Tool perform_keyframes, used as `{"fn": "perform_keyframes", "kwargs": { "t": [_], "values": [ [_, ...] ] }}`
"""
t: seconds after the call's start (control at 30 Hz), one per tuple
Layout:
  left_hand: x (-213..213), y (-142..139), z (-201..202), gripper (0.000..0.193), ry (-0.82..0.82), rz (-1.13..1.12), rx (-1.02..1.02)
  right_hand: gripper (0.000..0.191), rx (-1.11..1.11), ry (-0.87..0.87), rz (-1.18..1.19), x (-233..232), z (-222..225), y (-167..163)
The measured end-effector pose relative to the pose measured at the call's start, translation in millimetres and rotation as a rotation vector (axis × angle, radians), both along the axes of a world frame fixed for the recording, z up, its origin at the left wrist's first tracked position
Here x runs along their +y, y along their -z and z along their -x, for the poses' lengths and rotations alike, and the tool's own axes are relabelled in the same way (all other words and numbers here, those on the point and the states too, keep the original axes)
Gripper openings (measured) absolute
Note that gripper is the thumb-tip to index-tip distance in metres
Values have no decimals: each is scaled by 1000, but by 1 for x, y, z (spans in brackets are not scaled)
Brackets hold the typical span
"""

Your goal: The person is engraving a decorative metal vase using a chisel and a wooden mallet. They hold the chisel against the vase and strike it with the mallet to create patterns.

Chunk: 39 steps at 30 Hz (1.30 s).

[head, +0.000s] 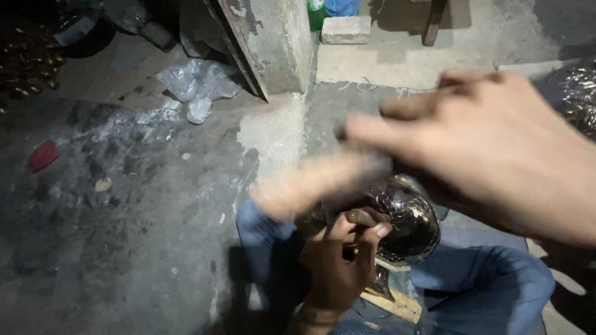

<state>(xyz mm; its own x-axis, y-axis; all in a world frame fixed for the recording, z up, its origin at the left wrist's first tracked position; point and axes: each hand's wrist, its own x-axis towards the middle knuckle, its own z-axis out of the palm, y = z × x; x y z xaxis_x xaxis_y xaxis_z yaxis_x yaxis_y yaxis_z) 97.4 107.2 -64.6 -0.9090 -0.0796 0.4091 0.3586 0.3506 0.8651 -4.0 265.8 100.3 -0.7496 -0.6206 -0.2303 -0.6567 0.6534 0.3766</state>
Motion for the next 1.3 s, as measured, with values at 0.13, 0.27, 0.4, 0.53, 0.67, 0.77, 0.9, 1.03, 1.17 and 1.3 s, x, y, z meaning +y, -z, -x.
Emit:
{"fn": "perform_keyframes", "kwargs": {
  "t": [0.13,0.27,0.4,0.53,0.67,0.77,0.9,1.03,1.17,1.3],
  "values": [
    [0,3,2,23,-45,-23,235,92,219,-93,-57,18,-14,11],
    [-25,-3,14,26,-1,-106,-11,95,381,54,503,58,-45,47],
    [-42,-20,28,21,229,-105,-121,69,482,264,900,90,-75,128],
    [-33,-35,59,14,644,72,62,33,313,582,1293,108,-97,200],
    [-6,-39,97,25,982,188,256,31,263,632,1451,118,-111,241],
    [3,-43,111,29,1122,375,8,42,84,891,1628,126,-115,259],
    [23,-46,120,38,1247,514,-53,19,-95,794,1857,144,-117,269],
    [24,-45,125,34,1328,540,-89,37,47,549,1752,159,-121,264],
    [19,-44,125,40,1336,481,-101,43,102,659,1471,166,-122,251],
    [16,-48,123,43,1330,473,-102,38,22,774,1454,167,-121,240]
  ]
}}
